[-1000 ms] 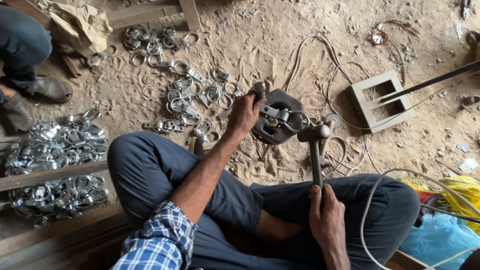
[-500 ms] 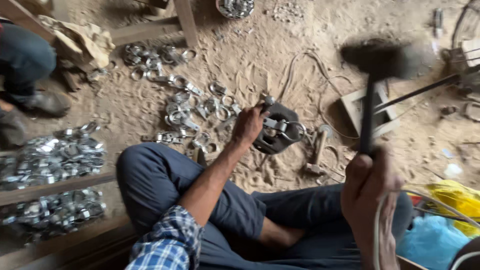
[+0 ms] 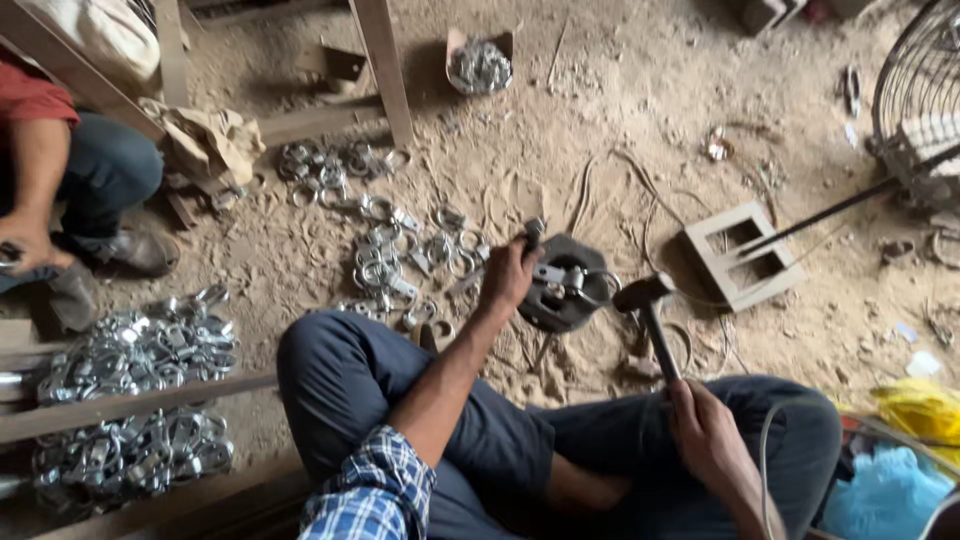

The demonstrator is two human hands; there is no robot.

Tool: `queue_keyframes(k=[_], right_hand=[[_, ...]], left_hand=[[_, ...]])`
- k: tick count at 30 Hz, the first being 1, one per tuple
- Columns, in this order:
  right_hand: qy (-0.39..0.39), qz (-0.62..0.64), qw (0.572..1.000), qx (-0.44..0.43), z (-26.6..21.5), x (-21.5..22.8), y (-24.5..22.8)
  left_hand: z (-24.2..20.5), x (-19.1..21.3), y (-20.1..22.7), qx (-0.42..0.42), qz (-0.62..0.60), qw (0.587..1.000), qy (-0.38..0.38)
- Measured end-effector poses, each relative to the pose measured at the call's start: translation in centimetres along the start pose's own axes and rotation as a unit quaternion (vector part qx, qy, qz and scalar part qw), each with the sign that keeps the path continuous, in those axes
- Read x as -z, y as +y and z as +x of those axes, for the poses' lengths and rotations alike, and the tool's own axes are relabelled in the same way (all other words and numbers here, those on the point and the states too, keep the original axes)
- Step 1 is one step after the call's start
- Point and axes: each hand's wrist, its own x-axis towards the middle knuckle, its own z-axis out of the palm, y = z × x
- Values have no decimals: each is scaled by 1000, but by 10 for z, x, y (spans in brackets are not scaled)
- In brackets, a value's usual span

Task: The person sits on the ground and uses a hammer to strike metal parts placed on a circular anvil. They repeatedly pick up metal pieces, position them on the anvil, and hit them with the hammer to shape them.

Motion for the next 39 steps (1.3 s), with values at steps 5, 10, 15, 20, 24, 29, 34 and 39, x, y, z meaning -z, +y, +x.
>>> queue_keyframes(k=[5,10,15,20,24,29,34,39], right_hand=[[44,24,998,-26,-29,-9,14],[52,-13,998,21,-15,-19,-1],[29,-22,999,18,-16,-18,-12],[22,-27,999,-13,-18,-18,-12],[51,-41,997,30,-19,-21,-10],[39,-35,998,23,-17,-21,-12],[15,-55,996,-70,-14,-24,-20],[109,-84,982,133,-10,-46,-14]], left_hand=[[-7,1,-33,69,-34,996,33],[-20,-7,-58,60,-153,983,85],[-23,15,-41,122,22,992,21],[-26,24,-14,118,19,993,-5],[-30,30,-2,-16,-14,999,33],[-30,30,5,-29,41,999,11],[-33,31,19,1,69,997,-36],[-36,30,13,-86,101,991,0]])
